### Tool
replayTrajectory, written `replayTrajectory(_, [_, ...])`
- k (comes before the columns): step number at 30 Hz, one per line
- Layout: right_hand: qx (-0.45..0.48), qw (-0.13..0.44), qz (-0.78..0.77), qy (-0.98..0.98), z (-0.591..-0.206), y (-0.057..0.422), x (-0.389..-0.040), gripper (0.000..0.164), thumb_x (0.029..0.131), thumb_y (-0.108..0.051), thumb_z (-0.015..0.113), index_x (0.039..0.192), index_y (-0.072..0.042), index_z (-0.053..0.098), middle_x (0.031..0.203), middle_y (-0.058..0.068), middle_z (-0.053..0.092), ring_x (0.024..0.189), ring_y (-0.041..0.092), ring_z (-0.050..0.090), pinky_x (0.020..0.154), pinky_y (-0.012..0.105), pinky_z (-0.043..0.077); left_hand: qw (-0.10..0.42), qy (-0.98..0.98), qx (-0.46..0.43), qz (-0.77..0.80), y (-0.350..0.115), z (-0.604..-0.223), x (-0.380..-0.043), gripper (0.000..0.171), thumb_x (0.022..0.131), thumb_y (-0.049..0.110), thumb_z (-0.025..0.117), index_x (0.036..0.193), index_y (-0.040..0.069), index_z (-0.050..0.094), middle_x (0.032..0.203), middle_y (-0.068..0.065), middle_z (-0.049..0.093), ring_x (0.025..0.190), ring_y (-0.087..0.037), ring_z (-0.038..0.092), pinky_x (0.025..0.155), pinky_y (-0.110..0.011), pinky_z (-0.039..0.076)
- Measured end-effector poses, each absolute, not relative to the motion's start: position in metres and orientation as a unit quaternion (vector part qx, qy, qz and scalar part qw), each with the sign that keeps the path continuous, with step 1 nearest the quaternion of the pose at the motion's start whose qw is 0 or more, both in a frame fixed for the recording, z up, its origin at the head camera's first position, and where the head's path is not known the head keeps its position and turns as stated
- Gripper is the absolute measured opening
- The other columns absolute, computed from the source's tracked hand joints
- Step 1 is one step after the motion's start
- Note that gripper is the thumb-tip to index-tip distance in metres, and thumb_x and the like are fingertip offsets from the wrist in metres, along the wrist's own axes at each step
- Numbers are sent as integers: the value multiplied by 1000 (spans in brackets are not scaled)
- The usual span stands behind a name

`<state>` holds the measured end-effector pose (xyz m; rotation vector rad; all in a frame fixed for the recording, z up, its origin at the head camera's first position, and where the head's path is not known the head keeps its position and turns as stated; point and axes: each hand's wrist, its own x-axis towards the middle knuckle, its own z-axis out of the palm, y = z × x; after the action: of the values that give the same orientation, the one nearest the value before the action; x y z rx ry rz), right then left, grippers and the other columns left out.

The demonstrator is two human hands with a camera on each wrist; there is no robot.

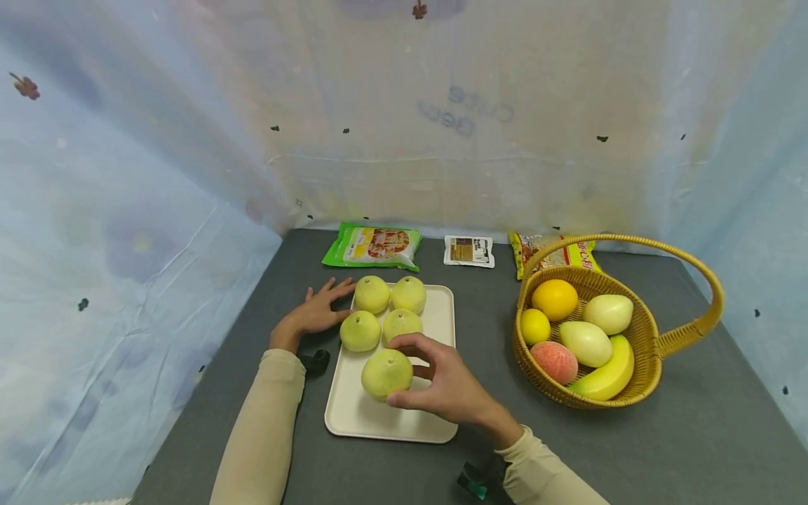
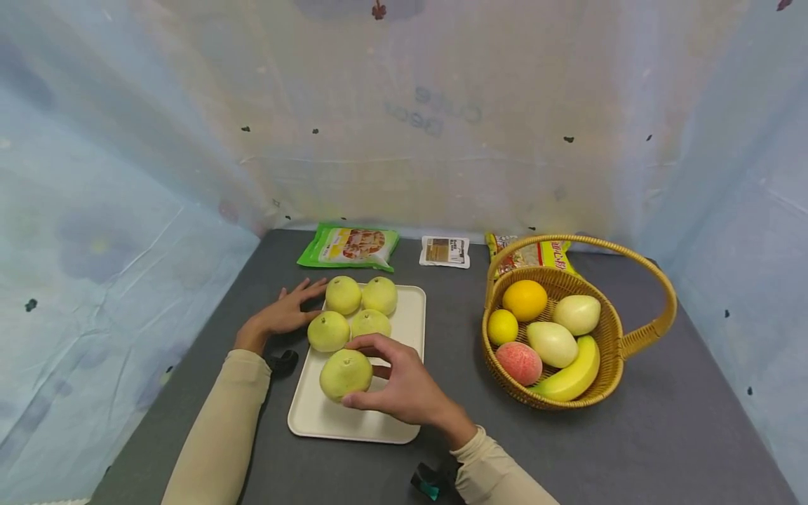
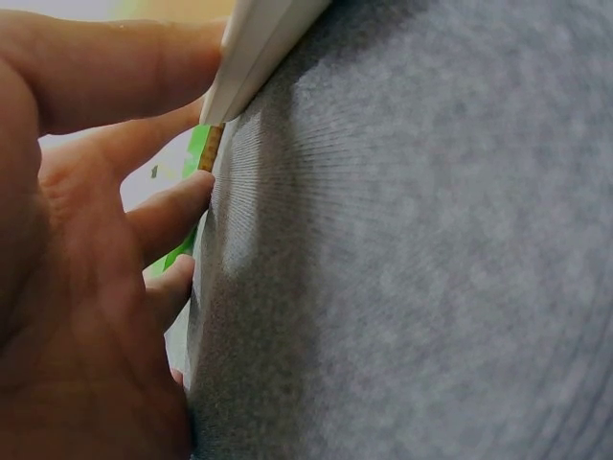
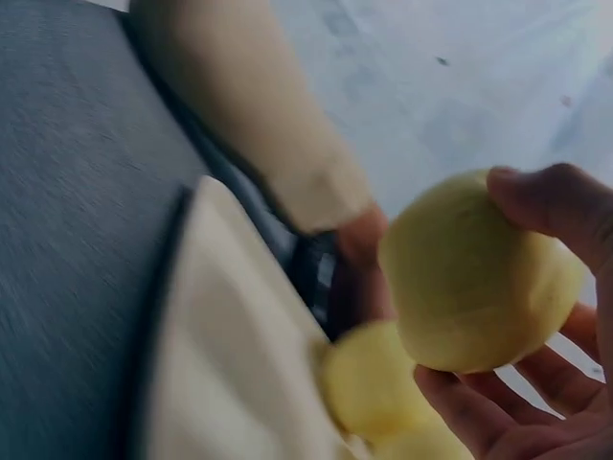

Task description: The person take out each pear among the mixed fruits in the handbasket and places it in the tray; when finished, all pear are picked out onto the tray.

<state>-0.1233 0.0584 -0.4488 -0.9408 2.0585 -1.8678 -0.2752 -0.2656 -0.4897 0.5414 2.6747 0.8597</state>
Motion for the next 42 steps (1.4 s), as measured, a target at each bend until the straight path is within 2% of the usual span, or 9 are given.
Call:
replayTrajectory(6, [-307, 106, -620, 714, -469, 21, -122, 65, 87, -16, 95, 145, -16, 65, 143, 2, 66, 130, 29, 69, 105, 31, 61, 130, 928, 190, 292, -266, -492, -276, 71, 111, 36, 64, 173, 14, 36, 183, -15, 22, 170, -48, 2, 127, -80, -11])
replayTrajectory(11, [-298, 86, -602, 735, -483, 0, -126, 65, 85, -18, 97, 142, -18, 65, 140, -2, 67, 129, 22, 68, 106, 31, 60, 126, 928, 194, 291, -266, -492, -275, 71, 111, 34, 65, 173, 13, 37, 183, -16, 23, 170, -49, 4, 127, -81, -10])
replayTrajectory(17, [-302, 15, -560, 771, -496, -14, -131, 66, 84, -17, 98, 141, -12, 64, 137, 2, 66, 127, 17, 66, 106, 32, 61, 123, 927, 197, 296, -267, -493, -276, 69, 111, 33, 64, 172, 13, 38, 182, -17, 23, 169, -51, 4, 127, -82, -10])
replayTrajectory(24, [-287, -67, -497, 816, -500, -21, -132, 69, 83, -22, 99, 143, -12, 66, 137, 6, 63, 120, 17, 67, 96, 27, 63, 126, 925, 195, 302, -267, -493, -276, 68, 110, 28, 63, 172, 13, 39, 182, -17, 23, 169, -51, 4, 126, -82, -10])
replayTrajectory(29, [-282, -139, -408, 857, -496, -26, -127, 68, 84, -28, 99, 142, -12, 68, 135, 7, 65, 115, 18, 70, 94, 33, 64, 126, 927, 192, 297, -266, -493, -276, 66, 111, 25, 60, 172, 13, 39, 183, -15, 23, 169, -50, 4, 127, -82, -10])
replayTrajectory(34, [-269, -162, -366, 876, -491, -28, -124, 65, 86, -31, 98, 141, -12, 69, 133, 8, 68, 118, 21, 72, 98, 39, 64, 127, 926, 192, 299, -265, -493, -275, 66, 112, 30, 60, 172, 12, 39, 183, -16, 23, 169, -51, 4, 126, -83, -9])
replayTrajectory(42, [-287, -180, -327, 882, -486, -23, -126, 65, 87, -33, 97, 142, -12, 68, 130, 8, 70, 112, 20, 72, 92, 37, 65, 135, 923, 186, 308, -265, -490, -273, 66, 112, 30, 61, 172, 14, 38, 183, -14, 21, 170, -50, 2, 127, -81, -11])
